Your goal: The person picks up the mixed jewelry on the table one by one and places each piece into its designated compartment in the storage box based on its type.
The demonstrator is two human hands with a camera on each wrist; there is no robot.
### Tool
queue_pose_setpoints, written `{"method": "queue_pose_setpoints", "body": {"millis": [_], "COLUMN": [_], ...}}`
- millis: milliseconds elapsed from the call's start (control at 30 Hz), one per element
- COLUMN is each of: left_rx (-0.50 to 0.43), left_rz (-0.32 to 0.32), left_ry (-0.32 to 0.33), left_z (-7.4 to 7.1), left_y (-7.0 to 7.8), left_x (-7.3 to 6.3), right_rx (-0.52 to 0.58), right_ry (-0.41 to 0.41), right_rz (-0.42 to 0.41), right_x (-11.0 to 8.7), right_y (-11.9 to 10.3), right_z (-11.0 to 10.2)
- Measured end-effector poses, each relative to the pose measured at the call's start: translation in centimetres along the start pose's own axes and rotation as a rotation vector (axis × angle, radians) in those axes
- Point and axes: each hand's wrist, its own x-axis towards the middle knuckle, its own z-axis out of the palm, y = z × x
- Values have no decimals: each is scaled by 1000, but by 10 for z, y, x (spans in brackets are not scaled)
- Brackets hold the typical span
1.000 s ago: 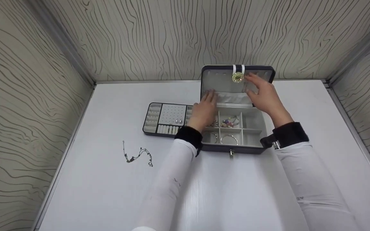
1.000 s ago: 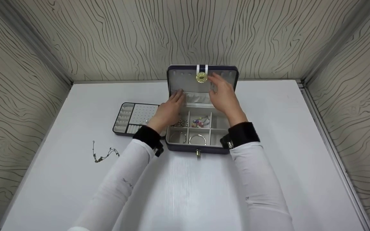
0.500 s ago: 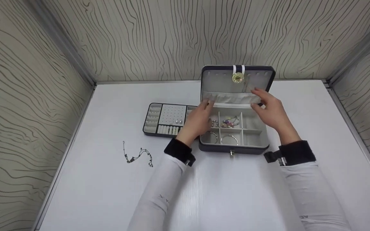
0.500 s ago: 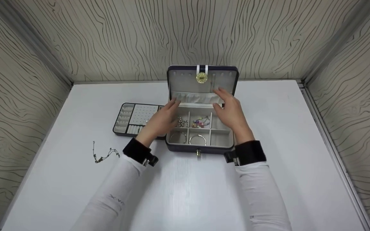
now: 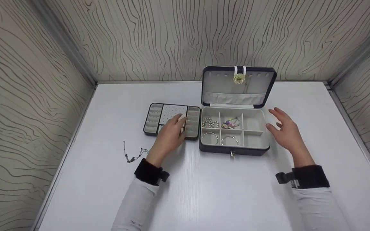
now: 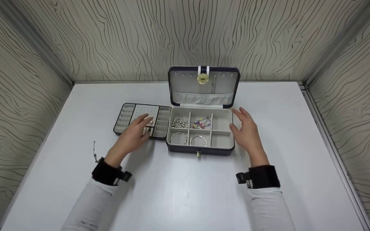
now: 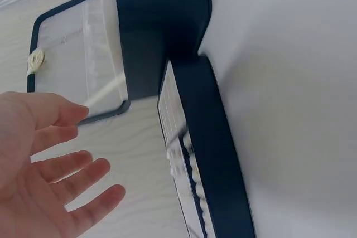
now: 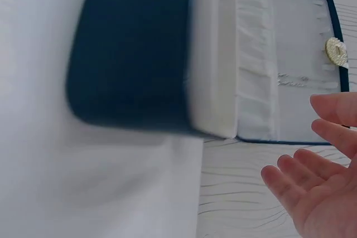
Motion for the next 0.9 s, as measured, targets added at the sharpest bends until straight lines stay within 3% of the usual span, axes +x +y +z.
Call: {"method": "queue_pose_setpoints", "body": {"millis": [233,567,733,900], "left_rx": [-18,1,22,14], "left_rz": [-165,-404,-477,-509], "left_ry": [5,-25,-50,-98], "left_z": [-16,-17,-17,-17], "left_y": [-29,-73,-91,-101], "left_x": [-34,-68,-79,-88], "right_rx": [11,58,193,238], "right_ry": [-21,-109,-152,-169], "right_rz": [77,248,292,320], "right_x": [-13,-22,-23,-24], "right_y": [19,36,41,43], "right_z": [4,12,15,19]}}
